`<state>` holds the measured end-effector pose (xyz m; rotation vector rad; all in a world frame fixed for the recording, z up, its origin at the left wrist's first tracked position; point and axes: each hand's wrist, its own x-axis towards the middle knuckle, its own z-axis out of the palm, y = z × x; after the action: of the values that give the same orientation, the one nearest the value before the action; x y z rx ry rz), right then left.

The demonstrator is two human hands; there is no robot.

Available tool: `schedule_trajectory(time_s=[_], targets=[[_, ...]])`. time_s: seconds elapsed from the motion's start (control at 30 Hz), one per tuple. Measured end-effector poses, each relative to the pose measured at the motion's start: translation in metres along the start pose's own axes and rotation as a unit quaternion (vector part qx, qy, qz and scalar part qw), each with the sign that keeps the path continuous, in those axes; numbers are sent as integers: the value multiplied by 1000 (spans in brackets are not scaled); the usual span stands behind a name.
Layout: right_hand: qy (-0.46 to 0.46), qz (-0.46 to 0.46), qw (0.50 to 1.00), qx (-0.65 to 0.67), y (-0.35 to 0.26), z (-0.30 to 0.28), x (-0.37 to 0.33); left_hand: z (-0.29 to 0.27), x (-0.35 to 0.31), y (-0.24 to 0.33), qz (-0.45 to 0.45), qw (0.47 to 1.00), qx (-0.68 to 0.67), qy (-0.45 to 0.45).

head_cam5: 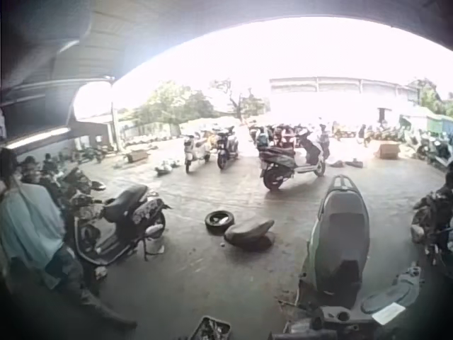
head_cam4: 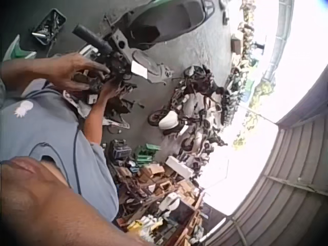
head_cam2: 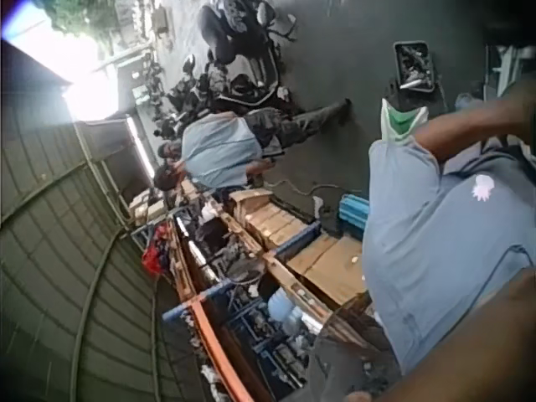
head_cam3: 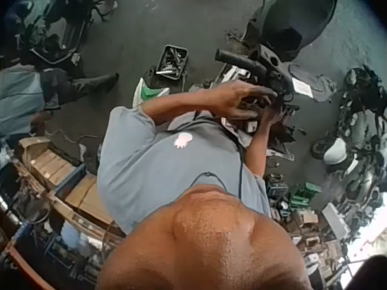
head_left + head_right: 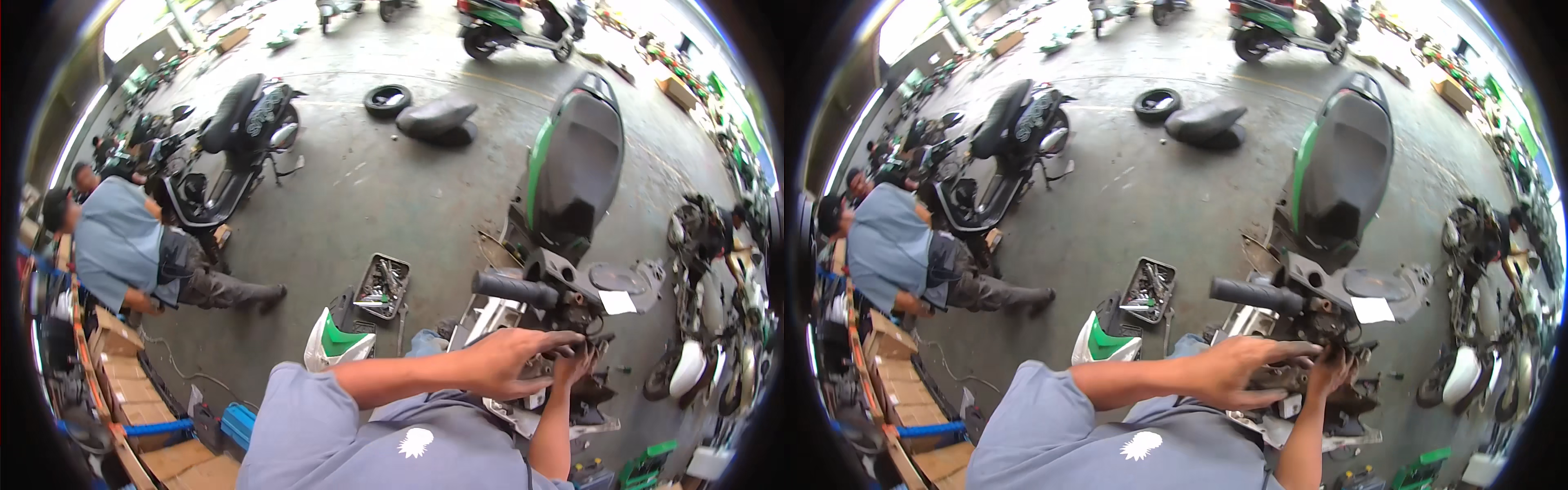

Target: The person removes the front plastic fairing from a motorcycle by first unscrewing several fasteners with a screwdriver, then disconnecting internal wiring connectors by hand, and finally lifting the panel away and placing it in a tray with other parts before picking up a power drill to continue work on the frame.

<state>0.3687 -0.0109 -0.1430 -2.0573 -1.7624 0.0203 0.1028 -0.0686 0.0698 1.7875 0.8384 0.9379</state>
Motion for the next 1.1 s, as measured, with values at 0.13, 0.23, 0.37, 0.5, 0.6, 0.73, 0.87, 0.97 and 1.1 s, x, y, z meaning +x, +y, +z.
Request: schedule_trajectory(time_s=[0.13, 0.23, 0.37, 0.5, 0.6, 0.73, 0.87, 0.97, 1.1], targets=[[11, -16, 999, -36, 24, 26, -10, -57, 104, 23, 40, 966, 241, 85], [66, -128, 988, -55, 24, 26, -10, -84, 192, -20, -111, 919, 377, 27], [182, -213, 957, -69, 15, 18, -15, -98, 263, -95, -440, 700, 515, -225], [67, -142, 985, -67, 14, 32, 7, -95, 294, -147, -461, 694, 489, -258], [38, -134, 988, -65, 12, 37, 13, -93, 287, -168, -432, 716, 512, -199], [19, -121, 990, -66, 15, 40, 14, -93, 286, -158, -437, 719, 511, -175], [11, -114, 991, -65, 18, 40, 12, -103, 284, -130, -450, 729, 492, -152], [11, -87, 994, -69, 28, 41, 6, -97, 292, -119, -434, 761, 471, -106], [12, -10, 995, -97, 22, 37, -11, -113, 295, -143, -539, 732, 411, -65]])
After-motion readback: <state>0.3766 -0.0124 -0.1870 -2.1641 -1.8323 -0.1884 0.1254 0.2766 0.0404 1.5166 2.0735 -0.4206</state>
